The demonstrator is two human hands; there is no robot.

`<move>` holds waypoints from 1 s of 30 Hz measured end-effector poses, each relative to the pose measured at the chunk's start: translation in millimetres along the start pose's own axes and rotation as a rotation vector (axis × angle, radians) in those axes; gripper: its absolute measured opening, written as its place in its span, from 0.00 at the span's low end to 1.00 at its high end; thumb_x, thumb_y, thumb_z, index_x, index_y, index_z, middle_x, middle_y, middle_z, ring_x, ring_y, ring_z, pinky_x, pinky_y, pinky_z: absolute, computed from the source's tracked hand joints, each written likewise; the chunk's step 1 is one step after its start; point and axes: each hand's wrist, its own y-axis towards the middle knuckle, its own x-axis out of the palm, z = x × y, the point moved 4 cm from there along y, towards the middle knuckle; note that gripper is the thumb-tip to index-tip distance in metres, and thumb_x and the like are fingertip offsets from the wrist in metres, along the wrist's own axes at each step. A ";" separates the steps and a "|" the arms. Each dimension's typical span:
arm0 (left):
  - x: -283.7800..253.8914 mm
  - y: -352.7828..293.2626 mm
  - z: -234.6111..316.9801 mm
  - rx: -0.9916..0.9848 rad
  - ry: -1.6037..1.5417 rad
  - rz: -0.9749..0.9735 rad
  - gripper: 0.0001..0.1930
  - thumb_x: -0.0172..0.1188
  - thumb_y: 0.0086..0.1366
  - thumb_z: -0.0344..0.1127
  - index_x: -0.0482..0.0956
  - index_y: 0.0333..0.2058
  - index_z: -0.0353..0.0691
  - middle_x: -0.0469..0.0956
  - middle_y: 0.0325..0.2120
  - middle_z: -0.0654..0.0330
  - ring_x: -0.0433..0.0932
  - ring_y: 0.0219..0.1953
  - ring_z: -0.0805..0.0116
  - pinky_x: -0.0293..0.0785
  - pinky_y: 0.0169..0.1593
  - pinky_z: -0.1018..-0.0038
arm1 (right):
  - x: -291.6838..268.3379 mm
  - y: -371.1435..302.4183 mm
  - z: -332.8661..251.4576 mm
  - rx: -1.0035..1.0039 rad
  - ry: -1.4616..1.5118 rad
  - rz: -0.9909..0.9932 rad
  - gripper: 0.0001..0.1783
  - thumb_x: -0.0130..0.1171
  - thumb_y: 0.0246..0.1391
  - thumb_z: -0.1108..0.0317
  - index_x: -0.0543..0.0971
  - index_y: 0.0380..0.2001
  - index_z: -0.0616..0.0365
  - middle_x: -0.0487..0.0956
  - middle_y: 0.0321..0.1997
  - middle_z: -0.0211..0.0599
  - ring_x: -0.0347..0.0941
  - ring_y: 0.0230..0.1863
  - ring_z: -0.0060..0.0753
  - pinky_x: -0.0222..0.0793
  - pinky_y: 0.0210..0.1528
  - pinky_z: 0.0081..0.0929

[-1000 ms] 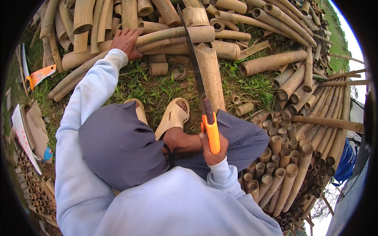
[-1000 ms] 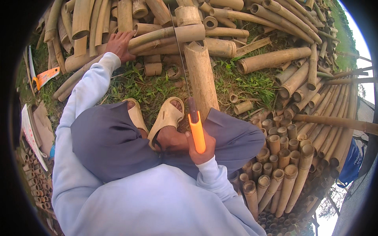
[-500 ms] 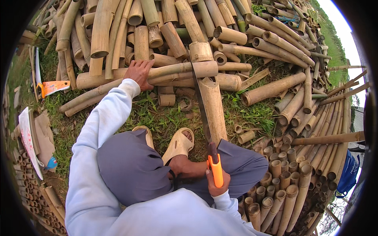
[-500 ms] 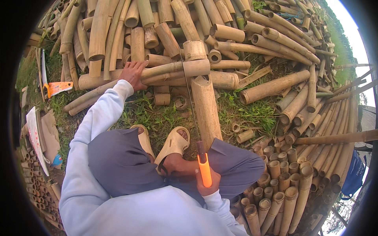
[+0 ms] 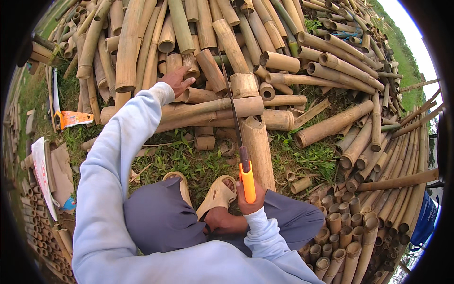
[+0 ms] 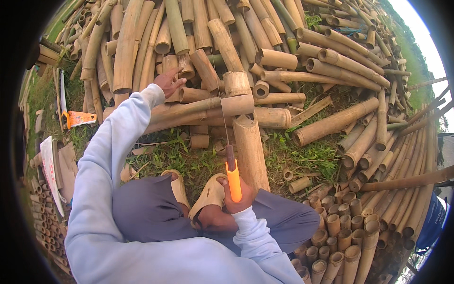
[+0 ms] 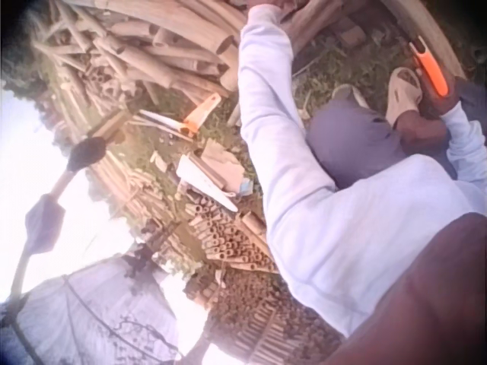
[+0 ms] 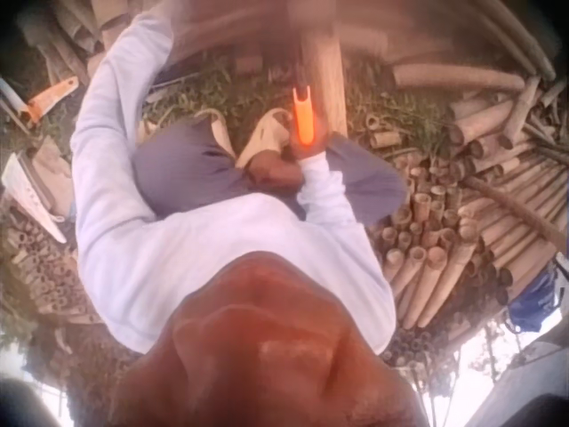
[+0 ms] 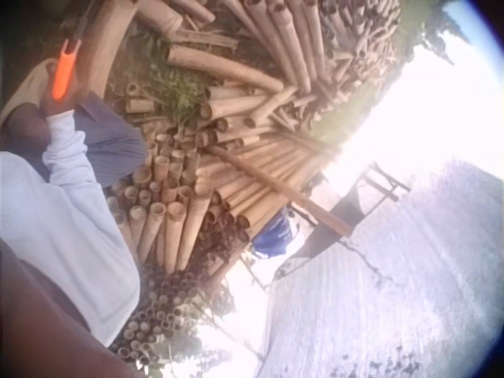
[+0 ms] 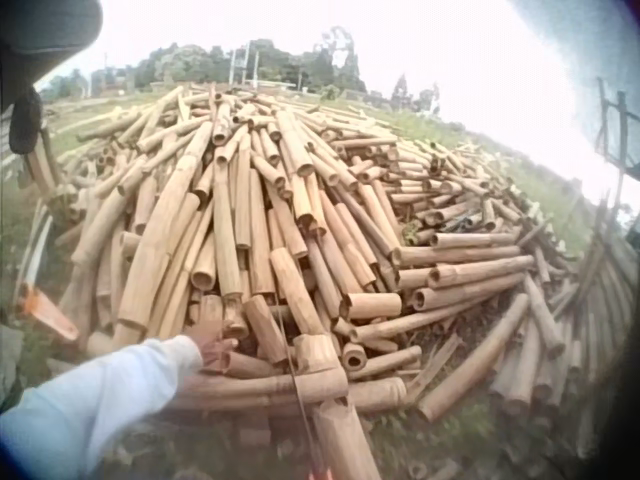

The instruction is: The person sits on the ground and uses a hand saw to cut bamboo poles into shorter sections. They repeatedly select a bamboo pole, position it, saw through it, and then move the cut pieces aside.

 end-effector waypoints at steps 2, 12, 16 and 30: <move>0.9 49.8 -5.8 0.008 0.003 0.150 0.29 0.53 0.75 0.47 0.66 0.67 0.36 0.69 0.65 0.45 0.69 0.65 0.44 0.65 0.70 0.60 | -3.0 0.0 -1.3 -0.006 0.003 -0.025 0.12 0.59 0.64 0.74 0.81 0.49 0.66 0.88 0.40 0.40 0.85 0.38 0.29 0.79 0.41 0.27; 3.1 87.6 21.1 -0.269 -0.294 0.246 0.14 0.61 0.68 0.43 0.84 0.44 0.40 0.84 0.45 0.46 0.82 0.51 0.48 0.76 0.56 0.60 | -4.3 -2.4 11.5 0.024 -0.025 0.008 0.09 0.65 0.57 0.76 0.80 0.40 0.66 0.79 0.26 0.36 0.74 0.26 0.25 0.72 0.33 0.26; -37.6 35.4 40.3 -0.179 -0.206 0.393 0.13 0.62 0.68 0.42 0.83 0.45 0.41 0.84 0.45 0.47 0.81 0.49 0.48 0.75 0.56 0.61 | -2.7 -2.5 20.1 -0.031 -0.008 0.058 0.09 0.65 0.56 0.76 0.81 0.40 0.67 0.77 0.23 0.34 0.72 0.25 0.25 0.71 0.32 0.27; -378.3 -83.1 -99.9 -0.105 0.369 1.302 0.35 0.66 0.58 0.36 0.67 0.64 0.34 0.76 0.55 0.38 0.74 0.59 0.41 0.70 0.65 0.56 | 6.1 -4.0 32.6 -0.082 -0.033 0.023 0.08 0.66 0.58 0.72 0.80 0.37 0.65 0.76 0.23 0.35 0.72 0.24 0.26 0.70 0.30 0.29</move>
